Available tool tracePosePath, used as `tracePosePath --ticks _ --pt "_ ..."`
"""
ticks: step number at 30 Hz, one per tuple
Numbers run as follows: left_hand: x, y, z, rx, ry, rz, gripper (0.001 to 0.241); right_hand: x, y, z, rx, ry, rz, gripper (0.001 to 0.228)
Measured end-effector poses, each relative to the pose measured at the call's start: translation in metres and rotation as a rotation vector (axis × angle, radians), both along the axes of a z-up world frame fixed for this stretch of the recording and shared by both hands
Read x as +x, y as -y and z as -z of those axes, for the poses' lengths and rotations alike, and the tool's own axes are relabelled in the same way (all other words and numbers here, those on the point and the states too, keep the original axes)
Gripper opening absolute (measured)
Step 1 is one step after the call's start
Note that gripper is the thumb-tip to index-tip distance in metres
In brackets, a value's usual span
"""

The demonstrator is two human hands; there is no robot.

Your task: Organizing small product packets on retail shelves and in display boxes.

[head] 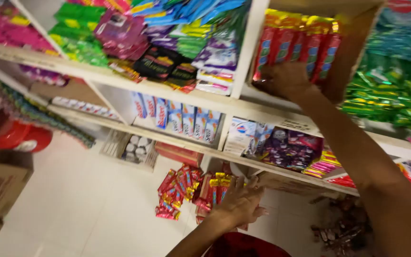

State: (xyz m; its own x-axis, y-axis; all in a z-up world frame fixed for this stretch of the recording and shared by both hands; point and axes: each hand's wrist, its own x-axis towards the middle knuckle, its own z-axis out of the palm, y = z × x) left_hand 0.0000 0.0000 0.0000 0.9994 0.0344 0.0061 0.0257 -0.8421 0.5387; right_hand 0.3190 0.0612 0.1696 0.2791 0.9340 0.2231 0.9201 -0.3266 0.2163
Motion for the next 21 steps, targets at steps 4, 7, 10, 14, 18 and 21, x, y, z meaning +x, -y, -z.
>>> tracePosePath --ticks 4,7,10,14,18,21 --pt "-0.009 -0.001 0.017 0.021 -0.066 0.008 0.077 -0.002 -0.001 0.003 -0.007 -0.04 0.017 0.036" --pt "-0.016 0.002 0.026 -0.014 -0.05 -0.036 0.076 0.005 0.001 0.01 -0.01 0.052 0.041 0.034" --pt "-0.022 0.003 0.022 -0.04 -0.131 -0.058 0.076 0.012 0.002 0.013 -0.027 0.104 0.004 0.033" --pt "-0.026 0.003 0.004 -0.074 -0.2 -0.043 0.071 0.021 0.01 0.019 0.078 -0.065 -0.032 0.027" --pt "-0.029 0.006 0.013 -0.085 -0.212 -0.046 0.068 0.014 0.012 0.014 0.196 0.07 0.113 0.033" --pt "-0.031 0.009 0.024 -0.107 -0.222 -0.042 0.067 0.022 0.013 0.02 0.228 -0.04 -0.003 0.034"
